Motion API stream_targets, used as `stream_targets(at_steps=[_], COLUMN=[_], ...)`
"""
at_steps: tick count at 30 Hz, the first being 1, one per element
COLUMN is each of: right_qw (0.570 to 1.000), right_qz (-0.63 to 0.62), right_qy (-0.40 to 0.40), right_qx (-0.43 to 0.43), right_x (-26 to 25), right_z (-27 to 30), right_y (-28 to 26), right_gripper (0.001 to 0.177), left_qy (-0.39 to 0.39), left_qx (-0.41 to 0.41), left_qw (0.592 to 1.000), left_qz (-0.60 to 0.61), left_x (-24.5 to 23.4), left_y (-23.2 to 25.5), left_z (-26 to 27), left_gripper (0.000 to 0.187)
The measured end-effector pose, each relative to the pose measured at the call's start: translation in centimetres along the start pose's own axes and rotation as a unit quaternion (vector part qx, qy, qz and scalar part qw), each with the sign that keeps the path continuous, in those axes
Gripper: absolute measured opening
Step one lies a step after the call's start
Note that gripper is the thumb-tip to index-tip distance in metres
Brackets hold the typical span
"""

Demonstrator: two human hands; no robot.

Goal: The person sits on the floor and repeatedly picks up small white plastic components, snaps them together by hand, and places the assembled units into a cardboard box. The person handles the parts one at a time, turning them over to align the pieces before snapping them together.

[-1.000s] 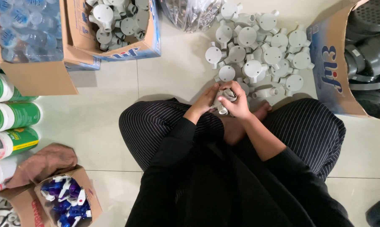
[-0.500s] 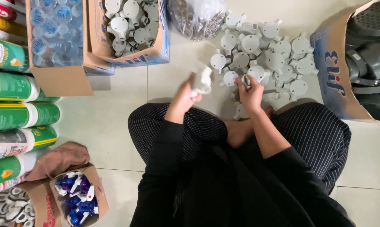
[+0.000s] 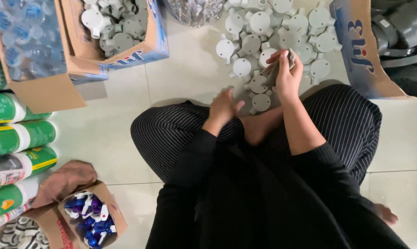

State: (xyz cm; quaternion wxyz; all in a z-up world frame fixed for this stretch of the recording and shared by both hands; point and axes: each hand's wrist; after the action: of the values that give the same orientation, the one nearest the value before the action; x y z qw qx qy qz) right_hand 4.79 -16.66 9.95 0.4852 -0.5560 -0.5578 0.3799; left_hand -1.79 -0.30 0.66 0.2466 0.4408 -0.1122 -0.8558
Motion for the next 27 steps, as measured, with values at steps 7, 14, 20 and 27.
stream_targets(at_steps=[7, 14, 20, 27], right_qw=[0.996, 0.996, 0.994, 0.914], right_qz=[-0.016, -0.004, 0.104, 0.231], right_qy=[0.078, 0.074, -0.004, -0.267], right_qx=[0.047, 0.054, 0.037, 0.2], right_x=[-0.4, 0.6, 0.1, 4.7], right_z=[-0.3, 0.2, 0.4, 3.0], right_y=[0.2, -0.3, 1.6, 1.7], right_gripper=[0.032, 0.025, 0.025, 0.057], left_qy=[0.082, 0.032, 0.019, 0.292], left_qx=[0.099, 0.146, 0.12, 0.218], left_qw=[0.975, 0.978, 0.989, 0.929], left_qz=[-0.183, -0.145, -0.08, 0.072], left_x=[2.2, 1.9, -2.4, -2.6], left_y=[4.3, 3.7, 3.3, -0.4], left_z=[3.6, 1.6, 2.8, 0.7], left_gripper=[0.046, 0.041, 0.041, 0.022])
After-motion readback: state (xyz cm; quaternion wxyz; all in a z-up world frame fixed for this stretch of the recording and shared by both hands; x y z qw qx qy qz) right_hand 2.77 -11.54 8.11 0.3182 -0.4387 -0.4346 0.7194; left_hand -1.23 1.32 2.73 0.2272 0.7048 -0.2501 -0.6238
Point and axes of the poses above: each hand's wrist, its own z-axis away from the middle knuckle, its own x-axis out of the palm, y = z × x, and after that the axes turned 5 degrees about -x, right-handed
